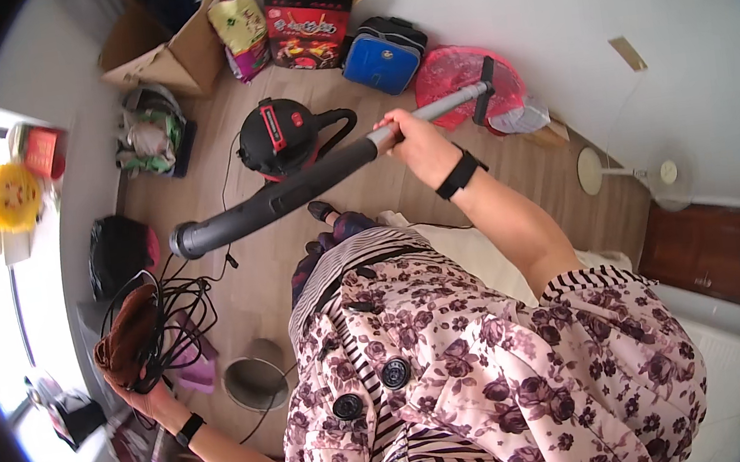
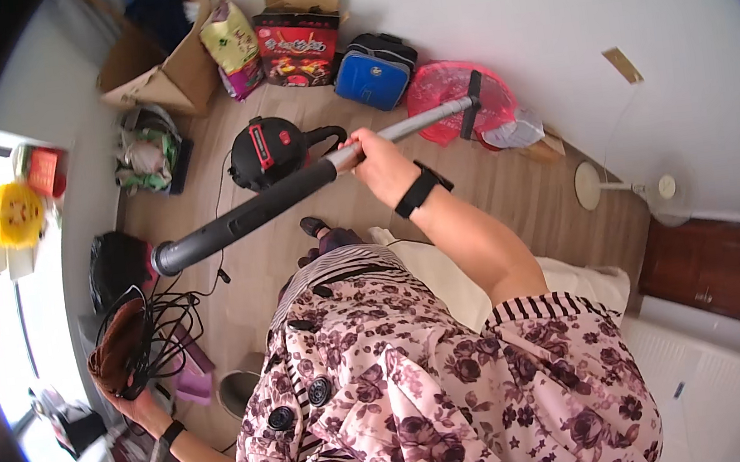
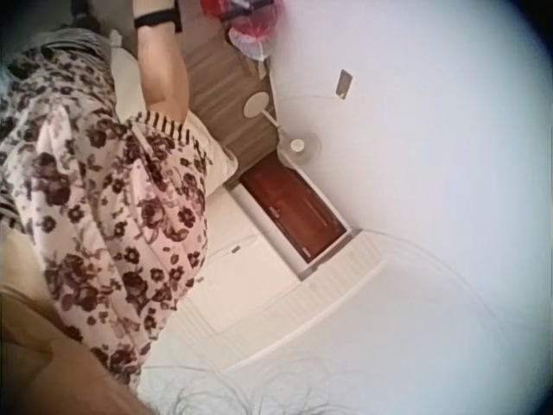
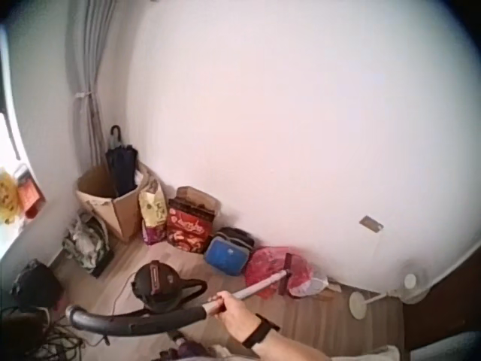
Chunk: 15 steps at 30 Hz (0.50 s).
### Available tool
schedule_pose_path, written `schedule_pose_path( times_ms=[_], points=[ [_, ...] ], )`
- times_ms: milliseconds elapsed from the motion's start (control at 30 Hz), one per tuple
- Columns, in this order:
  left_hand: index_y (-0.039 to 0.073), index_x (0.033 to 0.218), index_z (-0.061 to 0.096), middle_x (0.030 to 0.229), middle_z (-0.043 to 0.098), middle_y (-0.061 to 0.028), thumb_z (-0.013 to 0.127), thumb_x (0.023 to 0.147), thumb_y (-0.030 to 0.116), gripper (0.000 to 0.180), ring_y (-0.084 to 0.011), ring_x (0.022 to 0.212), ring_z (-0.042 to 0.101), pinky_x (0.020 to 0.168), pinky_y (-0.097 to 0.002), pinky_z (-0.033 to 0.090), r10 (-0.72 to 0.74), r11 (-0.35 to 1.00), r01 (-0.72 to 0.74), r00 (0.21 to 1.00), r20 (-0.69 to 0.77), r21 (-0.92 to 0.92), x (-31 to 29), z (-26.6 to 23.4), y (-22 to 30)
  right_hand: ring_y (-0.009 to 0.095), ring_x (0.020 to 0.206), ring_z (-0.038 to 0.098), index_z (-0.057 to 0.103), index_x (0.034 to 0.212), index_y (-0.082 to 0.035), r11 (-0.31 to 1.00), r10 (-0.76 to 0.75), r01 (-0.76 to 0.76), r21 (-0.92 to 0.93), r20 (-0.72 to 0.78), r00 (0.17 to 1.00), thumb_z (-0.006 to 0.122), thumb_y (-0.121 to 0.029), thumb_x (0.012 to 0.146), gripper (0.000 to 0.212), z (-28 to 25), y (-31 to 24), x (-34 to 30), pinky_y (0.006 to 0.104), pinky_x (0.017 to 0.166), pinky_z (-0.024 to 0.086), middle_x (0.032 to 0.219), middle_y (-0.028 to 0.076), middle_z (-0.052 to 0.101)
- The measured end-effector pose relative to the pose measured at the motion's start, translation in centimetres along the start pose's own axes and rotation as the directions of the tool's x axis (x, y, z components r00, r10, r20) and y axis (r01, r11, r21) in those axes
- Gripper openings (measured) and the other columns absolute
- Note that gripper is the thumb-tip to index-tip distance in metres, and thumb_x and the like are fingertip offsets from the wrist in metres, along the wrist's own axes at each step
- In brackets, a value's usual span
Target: The person organizes the power cord, removes and wipes the brush head with a cloth, and attaches a different nozzle to the vacuum cleaner hose.
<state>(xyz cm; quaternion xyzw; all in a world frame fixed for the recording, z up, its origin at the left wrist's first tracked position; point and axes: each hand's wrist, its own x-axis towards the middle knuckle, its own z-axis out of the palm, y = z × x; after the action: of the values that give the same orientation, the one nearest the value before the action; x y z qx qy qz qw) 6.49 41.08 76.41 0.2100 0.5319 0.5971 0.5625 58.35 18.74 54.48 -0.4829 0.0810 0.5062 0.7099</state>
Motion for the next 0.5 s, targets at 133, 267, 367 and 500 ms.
schedule_pose_path(
  times_ms=[133,267,367,500],
  points=[
    [0.008,0.126,0.047,0.13,0.047,-0.012,0.052,0.087,0.027,0.044,-0.0297,0.123,0.04,0.102,-0.0491,0.032,0.064,0.997,-0.061,0.997,-0.052,0.05,1.9,-1.6,4.5,0.024,0.077,0.055,0.05,0.08,-0.002,0.909,0.259,-0.183,0.375,-0.164,0.952,0.052,-0.009,0.082,0.008,5.9,0.8,-1.7,0.0351,0.079,0.045,0.076,0.011,0.054],
    [0.007,0.126,0.047,0.128,0.048,-0.013,0.05,0.088,0.027,0.043,-0.0303,0.119,0.044,0.1,-0.0472,0.036,0.028,0.999,-0.029,0.999,0.021,0.019,4.7,-1.9,7.8,0.024,0.074,0.056,0.051,0.078,-0.002,0.883,0.325,-0.217,0.416,-0.207,0.923,0.053,-0.011,0.083,0.011,8.9,1.4,-1.7,0.0341,0.076,0.047,0.075,0.011,0.056],
    [0.007,0.125,0.048,0.128,0.048,-0.0119,0.05,0.09,0.028,0.041,-0.0285,0.119,0.044,0.102,-0.0451,0.035,0.018,1.0,-0.018,0.999,0.034,0.006,4.8,0.2,7.5,0.02,0.075,0.057,0.051,0.078,-0.001,0.774,0.405,-0.188,0.604,-0.245,0.881,0.052,-0.009,0.085,0.011,5.3,2.6,2.9,0.0296,0.068,0.049,0.073,0.01,0.056],
    [0.006,0.123,0.049,0.125,0.05,-0.0129,0.046,0.091,0.029,0.039,-0.0293,0.116,0.047,0.096,-0.0425,0.042,0.041,0.998,-0.04,0.999,-0.029,0.055,2.8,4.8,7.8,0.015,0.073,0.057,0.05,0.085,0.002,0.747,0.421,-0.22,0.627,-0.19,0.887,0.051,-0.004,0.085,0.006,-2.3,3.7,8.3,0.0237,0.065,0.049,0.075,0.008,0.054]
  ],
)
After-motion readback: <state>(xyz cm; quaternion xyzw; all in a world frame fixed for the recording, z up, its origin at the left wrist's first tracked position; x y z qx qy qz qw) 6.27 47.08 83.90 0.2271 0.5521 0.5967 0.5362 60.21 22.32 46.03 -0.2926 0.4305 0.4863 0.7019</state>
